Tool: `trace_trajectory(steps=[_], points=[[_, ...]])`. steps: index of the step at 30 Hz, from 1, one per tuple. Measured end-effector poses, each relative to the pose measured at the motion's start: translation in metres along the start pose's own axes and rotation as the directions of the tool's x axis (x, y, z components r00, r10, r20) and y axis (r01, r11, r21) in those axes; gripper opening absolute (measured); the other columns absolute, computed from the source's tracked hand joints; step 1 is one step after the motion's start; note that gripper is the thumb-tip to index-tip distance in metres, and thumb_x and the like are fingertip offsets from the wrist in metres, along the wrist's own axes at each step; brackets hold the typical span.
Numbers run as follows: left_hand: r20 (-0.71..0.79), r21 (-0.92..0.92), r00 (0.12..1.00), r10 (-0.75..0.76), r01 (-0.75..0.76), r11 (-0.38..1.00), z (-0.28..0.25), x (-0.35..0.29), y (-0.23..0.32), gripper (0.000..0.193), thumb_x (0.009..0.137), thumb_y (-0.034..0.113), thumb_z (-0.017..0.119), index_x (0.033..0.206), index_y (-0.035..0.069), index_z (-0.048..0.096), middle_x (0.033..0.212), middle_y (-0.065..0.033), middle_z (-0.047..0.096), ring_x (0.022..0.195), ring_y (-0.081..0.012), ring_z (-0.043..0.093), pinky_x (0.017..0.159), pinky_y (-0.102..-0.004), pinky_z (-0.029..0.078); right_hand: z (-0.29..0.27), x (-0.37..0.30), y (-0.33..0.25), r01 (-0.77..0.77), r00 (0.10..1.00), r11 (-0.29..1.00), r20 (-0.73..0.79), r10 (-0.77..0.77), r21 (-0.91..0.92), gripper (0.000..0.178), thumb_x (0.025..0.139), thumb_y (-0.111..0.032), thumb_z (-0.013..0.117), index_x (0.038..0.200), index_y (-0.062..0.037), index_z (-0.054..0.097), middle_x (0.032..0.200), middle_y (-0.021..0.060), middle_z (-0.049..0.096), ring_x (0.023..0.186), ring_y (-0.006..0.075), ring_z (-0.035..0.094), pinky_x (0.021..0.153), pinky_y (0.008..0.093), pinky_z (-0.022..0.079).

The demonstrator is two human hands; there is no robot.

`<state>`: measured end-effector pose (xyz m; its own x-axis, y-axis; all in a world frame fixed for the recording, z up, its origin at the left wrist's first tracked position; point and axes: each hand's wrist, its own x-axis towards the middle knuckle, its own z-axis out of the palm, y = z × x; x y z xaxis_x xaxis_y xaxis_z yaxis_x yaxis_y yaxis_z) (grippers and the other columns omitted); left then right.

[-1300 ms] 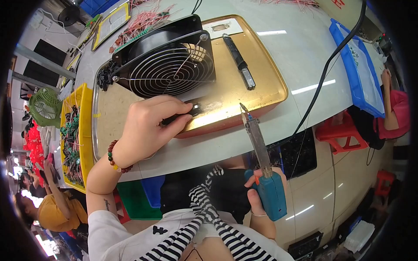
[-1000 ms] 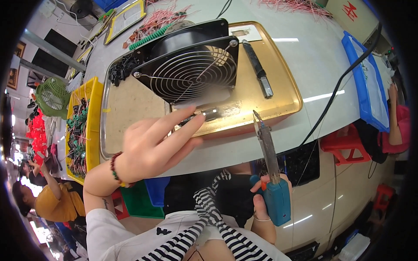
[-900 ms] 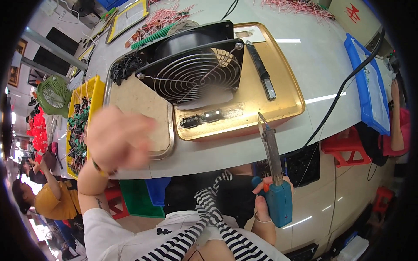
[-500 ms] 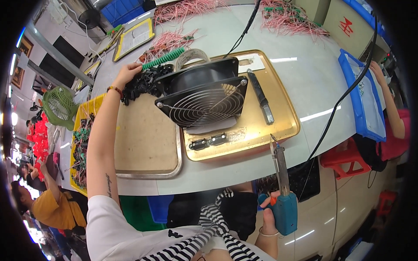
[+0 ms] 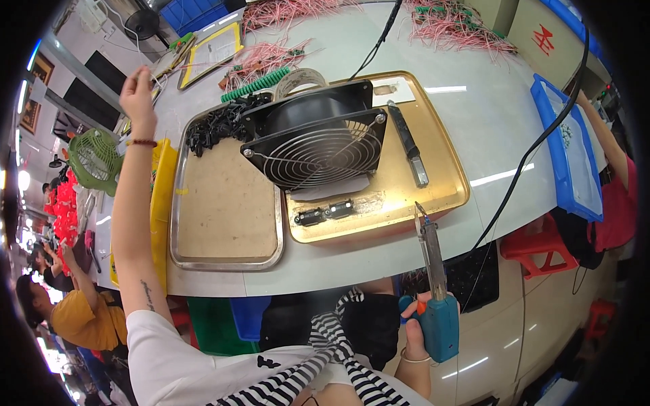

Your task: The person assembles electronic parts by fitting circuit boards and wires into plastic casings and soldering the connections using a soldering iron.

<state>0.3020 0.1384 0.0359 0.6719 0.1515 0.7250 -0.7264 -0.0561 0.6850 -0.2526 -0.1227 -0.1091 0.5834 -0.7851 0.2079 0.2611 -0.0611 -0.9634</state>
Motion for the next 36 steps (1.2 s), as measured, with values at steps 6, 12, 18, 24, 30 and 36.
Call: trace_trajectory(steps=[6, 12, 18, 24, 30, 36], points=[[0.683, 0.234, 0.605, 0.410, -0.712, 0.662, -0.001, -0.114, 0.143, 0.011, 0.081, 0.000, 0.069, 0.091, 0.004, 0.069, 0.079, -0.0054, 0.064, 0.060, -0.0106, 0.056, 0.054, -0.0217, 0.043, -0.003, 0.000, 0.005, -0.040, 0.999, 0.997, -0.015, 0.041, 0.059, 0.060, 0.075, -0.028, 0.076, 0.119, -0.0004, 0.045, 0.104, 0.0104, 0.053, 0.069, 0.0155, 0.057, 0.063, 0.0253, 0.045], [0.690, 0.451, 0.723, 0.004, -0.435, 0.779, -0.025, -0.168, 0.154, 0.011, 0.076, -0.002, 0.069, 0.085, 0.005, 0.066, 0.080, -0.0070, 0.064, 0.063, -0.0208, 0.060, 0.057, -0.0284, 0.048, -0.005, 0.000, 0.006, -0.001, 1.000, 0.998, 0.010, 0.000, 0.066, 0.061, 0.076, -0.029, 0.076, 0.121, -0.0010, 0.045, 0.103, 0.0100, 0.053, 0.067, 0.0153, 0.057, 0.063, 0.0251, 0.045], [0.974, 0.033, 0.184, 0.135, -0.699, 0.715, -0.030, -0.223, 0.168, 0.016, 0.071, 0.010, 0.069, 0.086, 0.010, 0.065, 0.079, -0.0049, 0.061, 0.067, -0.0216, 0.060, 0.059, -0.0323, 0.049, -0.006, -0.005, 0.004, -0.041, 0.999, 0.997, 0.016, 0.040, 0.065, 0.062, 0.076, -0.030, 0.075, 0.121, -0.0008, 0.044, 0.102, 0.0087, 0.053, 0.066, 0.0147, 0.057, 0.063, 0.0245, 0.043], [0.914, 0.270, 0.406, 0.005, -0.615, 0.741, -0.027, -0.210, 0.156, 0.010, 0.074, 0.006, 0.068, 0.084, 0.007, 0.064, 0.078, -0.0058, 0.061, 0.069, -0.0251, 0.062, 0.059, -0.0348, 0.050, 0.001, -0.007, -0.001, -0.041, 0.999, 0.996, 0.005, 0.041, 0.079, 0.058, 0.076, -0.030, 0.075, 0.118, -0.0010, 0.046, 0.103, 0.0081, 0.053, 0.069, 0.0140, 0.056, 0.063, 0.0250, 0.043], [0.532, 0.529, 0.805, 0.263, -0.559, 0.638, -0.012, -0.092, 0.132, 0.007, 0.082, 0.006, 0.067, 0.089, 0.009, 0.068, 0.076, -0.0029, 0.064, 0.056, -0.0088, 0.053, 0.054, -0.0219, 0.044, 0.000, -0.003, -0.004, 0.000, 1.000, 1.000, 0.031, -0.001, 0.014, 0.047, 0.076, -0.021, 0.065, 0.113, 0.0007, 0.047, 0.105, 0.0110, 0.049, 0.068, 0.0142, 0.053, 0.065, 0.0254, 0.040], [0.287, 0.446, 0.956, -0.056, -0.081, 0.891, -0.016, 0.053, 0.035, 0.017, 0.086, 0.016, 0.066, 0.096, 0.002, 0.068, 0.078, -0.0039, 0.067, 0.067, -0.0119, 0.065, 0.059, -0.0239, 0.049, 0.002, -0.007, -0.009, -0.011, 0.999, 1.000, 0.033, 0.010, 0.028, 0.048, 0.075, -0.021, 0.066, 0.114, 0.0009, 0.047, 0.106, 0.0110, 0.050, 0.069, 0.0144, 0.053, 0.065, 0.0252, 0.041]])
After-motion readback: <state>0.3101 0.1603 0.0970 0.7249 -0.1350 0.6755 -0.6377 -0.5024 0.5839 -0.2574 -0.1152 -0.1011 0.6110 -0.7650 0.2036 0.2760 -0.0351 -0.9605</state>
